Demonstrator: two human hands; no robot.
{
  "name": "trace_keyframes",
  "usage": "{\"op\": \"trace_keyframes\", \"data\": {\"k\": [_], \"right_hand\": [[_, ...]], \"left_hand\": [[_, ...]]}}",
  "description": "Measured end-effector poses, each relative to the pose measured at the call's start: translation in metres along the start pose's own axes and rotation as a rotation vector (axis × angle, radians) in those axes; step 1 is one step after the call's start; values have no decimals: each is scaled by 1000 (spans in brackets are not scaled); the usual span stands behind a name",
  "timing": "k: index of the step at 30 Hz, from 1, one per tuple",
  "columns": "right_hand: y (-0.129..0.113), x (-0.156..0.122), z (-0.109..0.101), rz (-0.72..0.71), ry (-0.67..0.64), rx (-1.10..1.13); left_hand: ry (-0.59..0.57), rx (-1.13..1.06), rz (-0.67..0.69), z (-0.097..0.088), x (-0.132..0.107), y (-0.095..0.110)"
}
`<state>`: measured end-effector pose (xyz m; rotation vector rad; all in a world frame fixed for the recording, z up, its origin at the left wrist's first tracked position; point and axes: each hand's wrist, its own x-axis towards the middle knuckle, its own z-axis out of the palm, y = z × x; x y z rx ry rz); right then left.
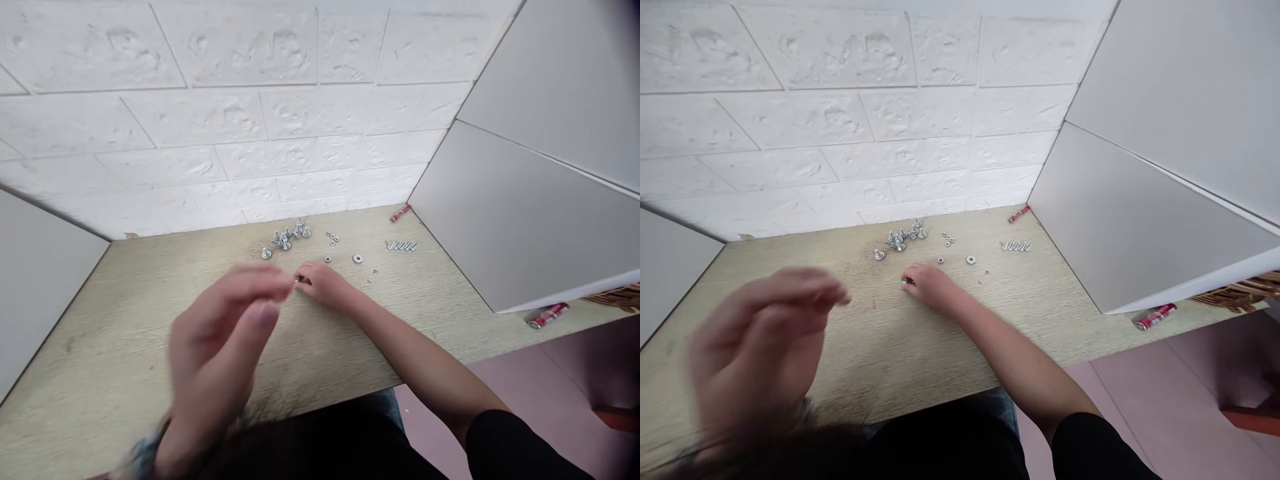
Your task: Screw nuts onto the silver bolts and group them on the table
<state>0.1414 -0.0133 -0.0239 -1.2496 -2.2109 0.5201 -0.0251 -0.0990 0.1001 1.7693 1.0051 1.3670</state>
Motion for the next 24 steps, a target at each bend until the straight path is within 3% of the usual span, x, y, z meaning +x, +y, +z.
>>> {"op": "trace_keyframes", "data": {"k": [5, 10, 13, 16, 20, 24], "right_hand": [[2, 3, 1, 29, 95, 47], [0, 3, -3, 29, 265, 63], [-2, 2, -3, -32, 343, 57], [-3, 2, -2, -46, 353, 37], [-3, 1, -1, -40, 337, 2], [-8, 1, 1, -47, 389, 16]], "left_hand": [[-110, 234, -129, 34, 48, -58], [-174, 236, -393, 44, 52, -106], [-312, 29, -530, 43, 49, -115], [-421, -221, -574, 43, 48, -120], [-370, -526, -605, 43, 46, -128], [-294, -635, -718, 42, 44, -127]]}}
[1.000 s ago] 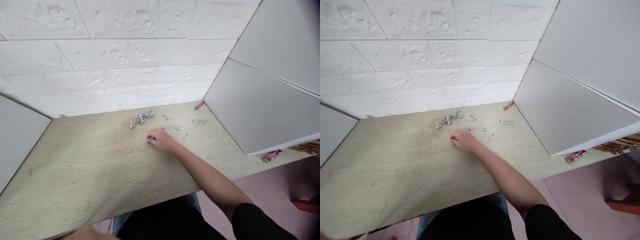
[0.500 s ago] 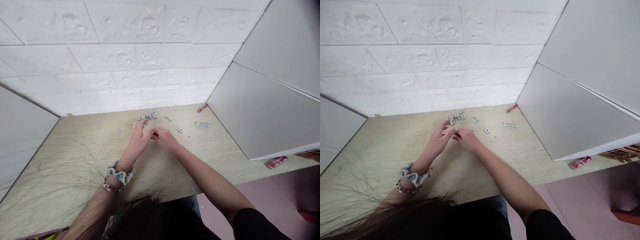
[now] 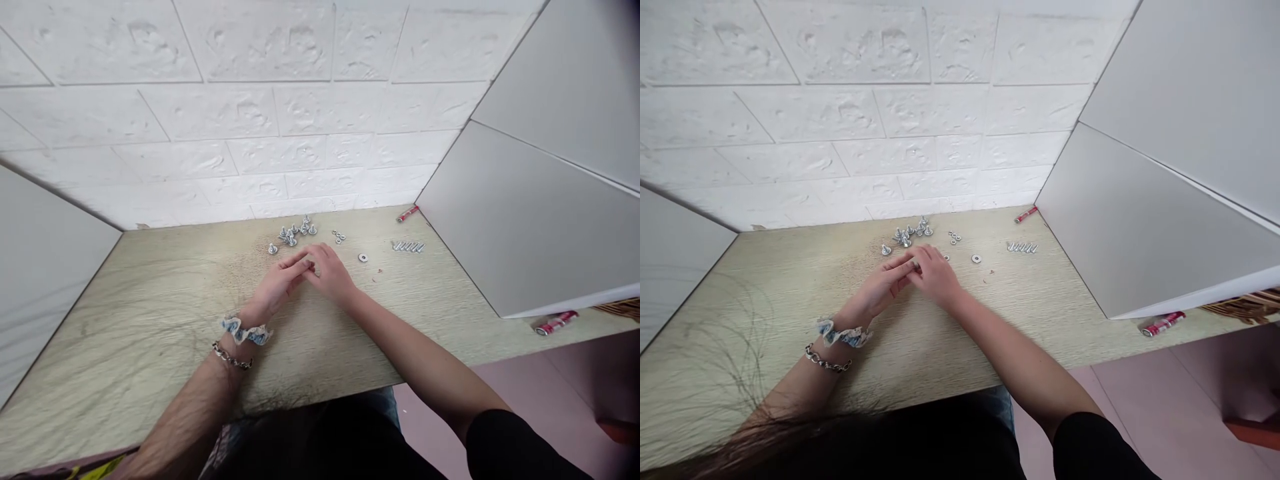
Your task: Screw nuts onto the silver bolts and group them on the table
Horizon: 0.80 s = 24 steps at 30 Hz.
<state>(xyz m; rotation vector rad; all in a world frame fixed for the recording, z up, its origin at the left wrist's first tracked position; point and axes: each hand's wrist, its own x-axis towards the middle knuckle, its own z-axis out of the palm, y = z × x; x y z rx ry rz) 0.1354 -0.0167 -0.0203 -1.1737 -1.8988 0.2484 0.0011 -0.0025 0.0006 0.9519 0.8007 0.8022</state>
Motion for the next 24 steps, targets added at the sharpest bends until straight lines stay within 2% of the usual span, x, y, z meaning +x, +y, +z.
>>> {"op": "trace_keyframes", "data": {"k": [2, 4, 8, 10, 12, 15, 17, 19, 22, 24], "right_hand": [[-3, -1, 1, -8, 15, -4], [-5, -1, 1, -5, -31, -14], [-6, 1, -2, 48, -187, -8], [-7, 1, -6, 37, -224, 22], [-9, 1, -10, -22, -222, 56], [-12, -1, -14, -115, -144, 74], [-13, -3, -14, -112, -62, 80], [-12, -3, -14, -60, 23, 94], [-12, -2, -14, 40, 131, 132], [-12, -1, -15, 60, 145, 174]], "left_hand": [[-4, -40, -71, 3, -3, 1], [-49, -75, -106, 6, -6, 1], [-81, -134, -60, 7, -7, 3], [-2, -181, -11, 1, -4, 7], [134, -253, 51, -9, -1, 13], [299, -332, 115, -23, 3, 22], [312, -332, 113, -26, 3, 24], [228, -292, 59, -23, 0, 22], [-4, -182, -98, -8, -7, 12], [-144, -109, -182, 3, -12, 5]]}}
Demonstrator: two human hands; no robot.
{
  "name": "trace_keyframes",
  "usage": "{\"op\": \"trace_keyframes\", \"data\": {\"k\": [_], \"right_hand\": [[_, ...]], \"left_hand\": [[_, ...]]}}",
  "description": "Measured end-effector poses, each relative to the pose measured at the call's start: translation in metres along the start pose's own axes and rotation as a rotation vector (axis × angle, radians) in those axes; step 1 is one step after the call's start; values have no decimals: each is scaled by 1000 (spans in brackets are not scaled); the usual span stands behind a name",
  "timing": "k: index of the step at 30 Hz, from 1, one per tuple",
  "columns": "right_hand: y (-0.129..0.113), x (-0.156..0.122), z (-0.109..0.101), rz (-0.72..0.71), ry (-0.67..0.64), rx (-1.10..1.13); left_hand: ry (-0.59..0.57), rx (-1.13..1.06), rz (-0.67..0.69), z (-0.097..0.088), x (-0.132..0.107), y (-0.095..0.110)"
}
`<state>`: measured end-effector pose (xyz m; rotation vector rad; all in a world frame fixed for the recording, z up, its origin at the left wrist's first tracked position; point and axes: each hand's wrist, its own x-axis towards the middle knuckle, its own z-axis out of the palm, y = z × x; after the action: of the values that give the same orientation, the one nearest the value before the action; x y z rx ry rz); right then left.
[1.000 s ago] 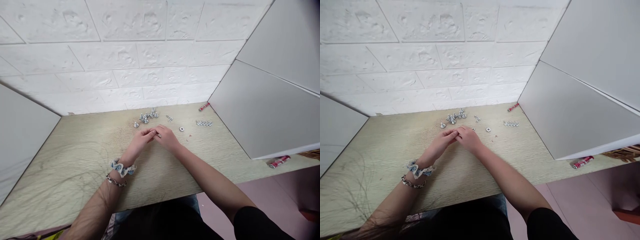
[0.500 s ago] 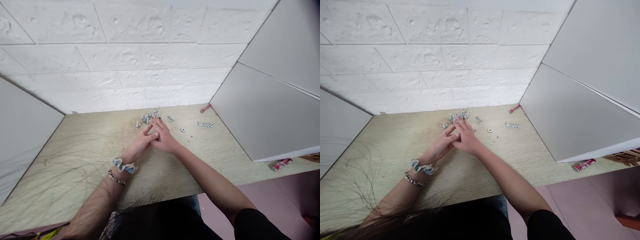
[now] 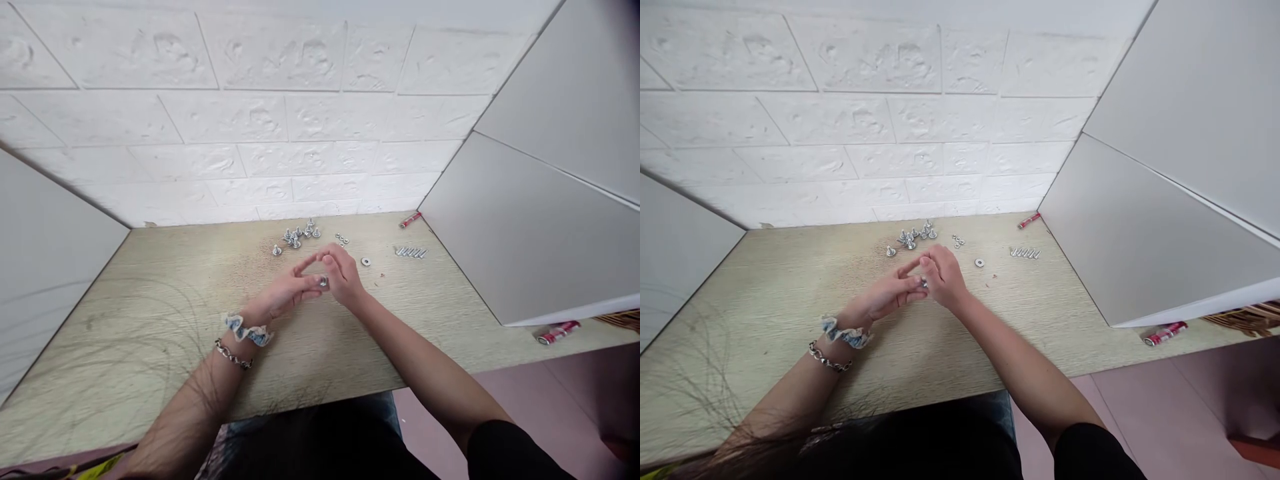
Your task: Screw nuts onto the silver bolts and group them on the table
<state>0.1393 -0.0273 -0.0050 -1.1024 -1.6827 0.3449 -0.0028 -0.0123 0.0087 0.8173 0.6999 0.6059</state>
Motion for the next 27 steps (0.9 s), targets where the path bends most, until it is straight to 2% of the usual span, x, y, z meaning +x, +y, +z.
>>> {"op": "trace_keyframes", "data": {"k": [2, 5, 8, 12, 14, 17, 22, 24, 27], "right_hand": [[-1, 1, 0, -23, -66, 21], [-2, 1, 0, -20, -272, -17], [-3, 0, -2, 1, -383, 11], [-4, -5, -3, -41, -334, 77], [-3, -7, -1, -65, -330, 65], [-4, -8, 2, -81, -281, 12], [-6, 0, 1, -28, -102, -57], [-4, 0, 1, -38, -136, -79], [2, -1, 4, -23, -256, -101]], "left_hand": [[-58, 43, -4, 7, 0, -7], [1, 12, 126, 6, 3, -6], [183, -94, 254, -8, 6, 8], [507, -331, 399, -32, 7, 30], [561, -376, 414, -37, 8, 33], [481, -285, 371, -33, 8, 26], [75, 10, 98, -12, 3, 8], [-27, 58, 52, -6, 0, 4], [-25, 43, 136, -5, -1, 4]]}}
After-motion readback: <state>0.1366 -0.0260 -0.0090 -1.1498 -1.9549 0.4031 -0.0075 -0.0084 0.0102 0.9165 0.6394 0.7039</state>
